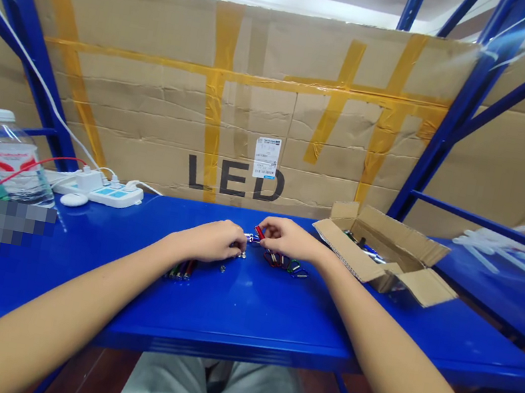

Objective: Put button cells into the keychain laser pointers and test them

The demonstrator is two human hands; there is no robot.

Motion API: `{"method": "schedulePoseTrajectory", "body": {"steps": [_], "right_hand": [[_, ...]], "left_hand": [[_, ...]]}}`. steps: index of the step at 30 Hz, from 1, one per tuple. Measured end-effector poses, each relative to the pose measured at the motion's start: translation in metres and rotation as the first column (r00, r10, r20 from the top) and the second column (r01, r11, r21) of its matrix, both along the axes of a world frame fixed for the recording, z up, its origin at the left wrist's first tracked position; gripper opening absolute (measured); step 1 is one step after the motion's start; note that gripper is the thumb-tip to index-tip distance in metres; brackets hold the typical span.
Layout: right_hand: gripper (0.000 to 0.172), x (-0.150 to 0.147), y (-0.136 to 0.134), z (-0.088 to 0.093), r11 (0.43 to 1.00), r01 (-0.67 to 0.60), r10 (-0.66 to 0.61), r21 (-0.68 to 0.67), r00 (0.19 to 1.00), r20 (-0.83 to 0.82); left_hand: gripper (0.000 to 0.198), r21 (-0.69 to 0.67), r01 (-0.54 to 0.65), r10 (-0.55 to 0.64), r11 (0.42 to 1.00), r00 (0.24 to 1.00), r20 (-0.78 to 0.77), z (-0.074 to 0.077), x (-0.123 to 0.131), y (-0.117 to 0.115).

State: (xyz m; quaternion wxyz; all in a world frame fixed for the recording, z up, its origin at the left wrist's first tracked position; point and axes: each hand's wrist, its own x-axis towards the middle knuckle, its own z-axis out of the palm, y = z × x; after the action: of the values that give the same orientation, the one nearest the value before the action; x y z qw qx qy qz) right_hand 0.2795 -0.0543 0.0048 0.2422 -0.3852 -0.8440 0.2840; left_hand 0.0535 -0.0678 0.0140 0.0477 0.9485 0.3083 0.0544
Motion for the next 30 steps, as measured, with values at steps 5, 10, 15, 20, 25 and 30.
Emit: {"method": "schedulePoseTrajectory", "body": {"steps": [5, 10, 15, 20, 25, 30], "right_hand": [[0.022, 0.000, -0.001, 0.000, 1.000, 0.004, -0.004, 0.026, 1.000, 0.015], [0.022, 0.000, -0.002, 0.001, 0.999, 0.004, -0.004, 0.032, 1.000, 0.020], [0.020, -0.002, -0.004, 0.003, 1.000, 0.010, -0.010, 0.008, 1.000, 0.027], [0.016, 0.000, -0.003, 0.002, 1.000, 0.005, -0.005, 0.008, 1.000, 0.014], [0.014, -0.001, -0.005, 0.002, 1.000, 0.010, -0.010, -0.027, 1.000, 0.026], [0.017, -0.005, -0.011, 0.003, 0.984, -0.045, 0.057, -0.173, 0.996, 0.064]], "left_hand": [[0.028, 0.010, 0.043, -0.042, 0.999, 0.999, -0.031, -0.004, 0.002, 0.000], [0.033, 0.008, 0.039, -0.039, 0.999, 0.998, -0.051, -0.006, 0.002, -0.002], [0.032, -0.038, 0.064, -0.066, 0.997, 0.997, -0.042, -0.004, 0.001, -0.002], [0.017, -0.091, -0.053, 0.047, 0.994, 0.996, -0.069, 0.004, -0.001, -0.008], [0.015, -0.110, -0.185, 0.170, 0.976, 0.976, -0.137, 0.011, 0.002, -0.015], [0.013, -0.069, -0.212, 0.200, 0.975, 0.968, -0.150, 0.013, 0.006, -0.020]]}}
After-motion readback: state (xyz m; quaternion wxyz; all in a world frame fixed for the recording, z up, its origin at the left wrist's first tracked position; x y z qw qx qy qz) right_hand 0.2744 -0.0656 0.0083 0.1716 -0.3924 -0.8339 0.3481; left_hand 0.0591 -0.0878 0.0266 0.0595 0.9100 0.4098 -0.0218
